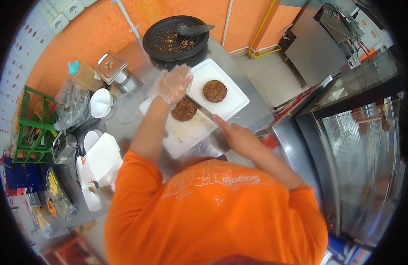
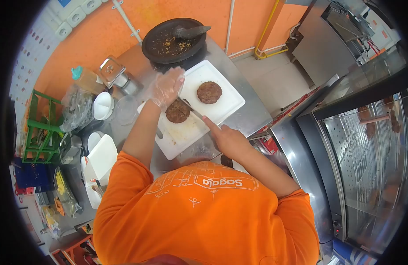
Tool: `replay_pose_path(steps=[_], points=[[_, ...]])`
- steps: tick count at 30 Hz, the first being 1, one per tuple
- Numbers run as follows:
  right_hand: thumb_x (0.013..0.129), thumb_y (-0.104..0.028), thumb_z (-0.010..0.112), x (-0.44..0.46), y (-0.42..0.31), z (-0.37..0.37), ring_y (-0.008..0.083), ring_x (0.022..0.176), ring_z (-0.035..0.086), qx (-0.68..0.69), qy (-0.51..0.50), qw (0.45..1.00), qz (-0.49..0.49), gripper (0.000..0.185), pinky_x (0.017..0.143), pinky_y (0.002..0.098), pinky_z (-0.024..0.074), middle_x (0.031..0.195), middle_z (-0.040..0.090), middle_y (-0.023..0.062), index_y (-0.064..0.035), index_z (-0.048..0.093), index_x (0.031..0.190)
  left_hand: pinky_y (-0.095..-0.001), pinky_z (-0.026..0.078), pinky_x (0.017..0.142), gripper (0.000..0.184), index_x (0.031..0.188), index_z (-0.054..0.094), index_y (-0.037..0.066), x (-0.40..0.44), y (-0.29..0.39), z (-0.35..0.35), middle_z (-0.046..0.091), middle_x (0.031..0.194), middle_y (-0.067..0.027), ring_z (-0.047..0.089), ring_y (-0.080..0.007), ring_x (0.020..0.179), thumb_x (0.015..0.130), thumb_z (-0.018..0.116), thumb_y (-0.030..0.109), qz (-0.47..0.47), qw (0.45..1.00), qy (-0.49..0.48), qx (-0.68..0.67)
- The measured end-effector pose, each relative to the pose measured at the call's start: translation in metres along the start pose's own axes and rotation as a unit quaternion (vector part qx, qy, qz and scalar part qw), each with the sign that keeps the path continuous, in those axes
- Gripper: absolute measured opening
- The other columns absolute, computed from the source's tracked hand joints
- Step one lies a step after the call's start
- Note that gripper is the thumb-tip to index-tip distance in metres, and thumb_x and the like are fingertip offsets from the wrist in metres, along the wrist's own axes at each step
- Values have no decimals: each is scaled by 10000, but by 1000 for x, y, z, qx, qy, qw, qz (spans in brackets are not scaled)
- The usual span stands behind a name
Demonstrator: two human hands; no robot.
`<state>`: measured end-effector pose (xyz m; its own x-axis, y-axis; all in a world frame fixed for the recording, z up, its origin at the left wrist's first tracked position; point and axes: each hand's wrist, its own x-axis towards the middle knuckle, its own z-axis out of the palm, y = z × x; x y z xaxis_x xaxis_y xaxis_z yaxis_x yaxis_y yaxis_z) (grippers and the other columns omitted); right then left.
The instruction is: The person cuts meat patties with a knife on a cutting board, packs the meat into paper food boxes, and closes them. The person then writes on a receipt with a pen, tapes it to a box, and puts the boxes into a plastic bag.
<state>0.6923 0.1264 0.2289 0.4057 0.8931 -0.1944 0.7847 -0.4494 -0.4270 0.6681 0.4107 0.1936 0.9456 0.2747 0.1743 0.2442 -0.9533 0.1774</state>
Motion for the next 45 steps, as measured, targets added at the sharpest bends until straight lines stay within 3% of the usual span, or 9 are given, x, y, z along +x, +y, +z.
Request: replay_pose_path(steps=[5,10,14,21,28,33,38,43,45], points=[[895,-181,472,5,6,-3,382,670,603,26,-43,999,1,615,613,453,503,783,580,218,-241,183,1435,-509,250,1037,460,1307,457,132,-2,-1,22,409,1392,-70,364,-228,1294,956,295,382,-43,997,-58,-19],[847,-101,485,5,10,29,381,752,611,33,-91,995,29,712,656,452,506,876,560,218,-273,140,1445,-511,228,1061,460,1319,445,139,-7,-4,34,384,1411,-68,346,-220,1306,958,285,375,-61,991,-120,23],[847,-99,484,5,18,21,378,723,615,11,-84,996,22,721,635,434,518,877,551,204,-288,130,1446,-523,224,1056,459,1327,433,140,-11,0,37,383,1411,-69,337,-221,1312,956,292,371,-56,997,-53,27],[832,-109,514,-11,-6,-9,361,669,612,-28,-53,998,1,721,586,415,520,842,535,189,-270,167,1444,-539,203,1062,487,1338,416,135,-21,4,-29,370,1419,-75,326,-236,1320,951,306,408,-23,997,16,66],[852,-169,529,-9,-11,15,364,671,611,33,-74,996,-32,705,579,423,510,838,538,206,-226,158,1449,-549,203,1055,489,1325,433,115,-47,-12,9,379,1411,-91,354,-244,1303,950,311,404,-85,995,-24,37],[870,-204,521,-3,-13,16,371,674,610,32,-101,994,-17,681,570,431,502,841,543,212,-235,161,1447,-552,203,1052,475,1307,457,107,-53,-26,36,409,1388,-107,375,-264,1286,947,325,387,-77,997,26,-10],[898,-227,491,-7,-12,33,378,679,607,15,-63,998,-21,631,562,433,499,841,557,227,-247,173,1442,-552,195,1053,449,1293,470,101,-60,-22,36,396,1389,-136,355,-299,1293,948,332,353,-63,997,43,-20],[917,-205,468,-21,-4,19,372,744,609,116,-54,992,-13,566,666,445,494,820,579,231,-236,226,1428,-514,196,1068,450,1323,431,66,-62,-17,22,368,1397,-173,322,-342,1306,951,338,301,-41,987,149,-48],[923,-202,467,-37,-1,6,402,826,596,202,-22,979,-4,555,749,448,472,921,589,255,-225,231,1425,-463,209,1077,459,1339,390,17,-75,-5,6,370,1392,-189,321,-344,1305,943,372,248,-39,920,333,-202]])
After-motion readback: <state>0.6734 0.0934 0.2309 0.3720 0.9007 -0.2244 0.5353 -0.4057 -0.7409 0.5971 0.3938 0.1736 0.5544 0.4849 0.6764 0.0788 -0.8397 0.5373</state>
